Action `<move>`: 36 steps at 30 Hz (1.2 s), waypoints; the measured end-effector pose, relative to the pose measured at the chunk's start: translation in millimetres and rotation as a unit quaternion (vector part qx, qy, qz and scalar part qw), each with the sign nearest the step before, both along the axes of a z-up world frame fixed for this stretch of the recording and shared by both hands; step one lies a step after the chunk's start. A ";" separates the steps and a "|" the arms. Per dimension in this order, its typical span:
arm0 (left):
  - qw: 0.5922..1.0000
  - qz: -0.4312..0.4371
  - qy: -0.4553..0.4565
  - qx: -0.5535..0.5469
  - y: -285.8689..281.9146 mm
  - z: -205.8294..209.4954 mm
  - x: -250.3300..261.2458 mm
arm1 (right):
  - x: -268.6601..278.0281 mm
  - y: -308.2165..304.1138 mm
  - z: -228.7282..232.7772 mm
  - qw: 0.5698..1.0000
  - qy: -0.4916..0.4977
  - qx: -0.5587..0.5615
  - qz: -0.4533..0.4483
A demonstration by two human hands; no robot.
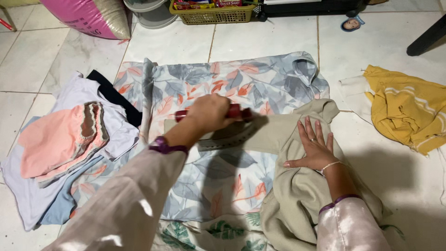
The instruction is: The person irons a beige long-sleeved shirt laid on a floral sheet on the floor. They smooth the fabric, iron the sleeves and body, then flip the shirt to iron the other side.
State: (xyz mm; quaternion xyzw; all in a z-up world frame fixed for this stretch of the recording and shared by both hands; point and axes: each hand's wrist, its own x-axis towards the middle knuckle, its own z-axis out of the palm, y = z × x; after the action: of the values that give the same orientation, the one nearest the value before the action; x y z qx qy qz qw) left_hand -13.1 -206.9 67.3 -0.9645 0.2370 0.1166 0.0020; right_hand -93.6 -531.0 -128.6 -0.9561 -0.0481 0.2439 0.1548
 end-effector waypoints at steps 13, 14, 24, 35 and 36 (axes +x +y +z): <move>0.984 0.159 -0.077 -0.028 106.8 10.2 6.3 | 5.6 6.9 -31.2 0.989 -0.115 0.057 -0.077; 0.985 0.155 -0.071 -0.032 102.8 12.5 6.0 | 6.1 11.0 -30.3 0.986 -0.135 0.054 -0.082; 0.990 0.018 0.007 -0.142 -13.4 24.2 8.4 | -1.6 13.0 -28.5 0.977 -0.189 0.071 -0.073; 0.973 0.040 -0.063 -0.216 -133.8 -27.7 10.9 | 3.8 7.2 -33.6 0.982 -0.172 0.048 -0.058; 0.974 0.046 -0.061 -0.214 -135.6 -29.9 11.2 | 3.2 7.8 -31.7 0.986 -0.152 0.034 -0.062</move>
State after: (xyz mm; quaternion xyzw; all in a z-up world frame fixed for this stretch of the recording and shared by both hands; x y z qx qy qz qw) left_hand -1.8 -342.5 37.4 -0.9576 0.2111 0.0039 -0.1958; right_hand -90.4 -523.2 -160.3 -0.9774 -0.0197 0.0838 0.1932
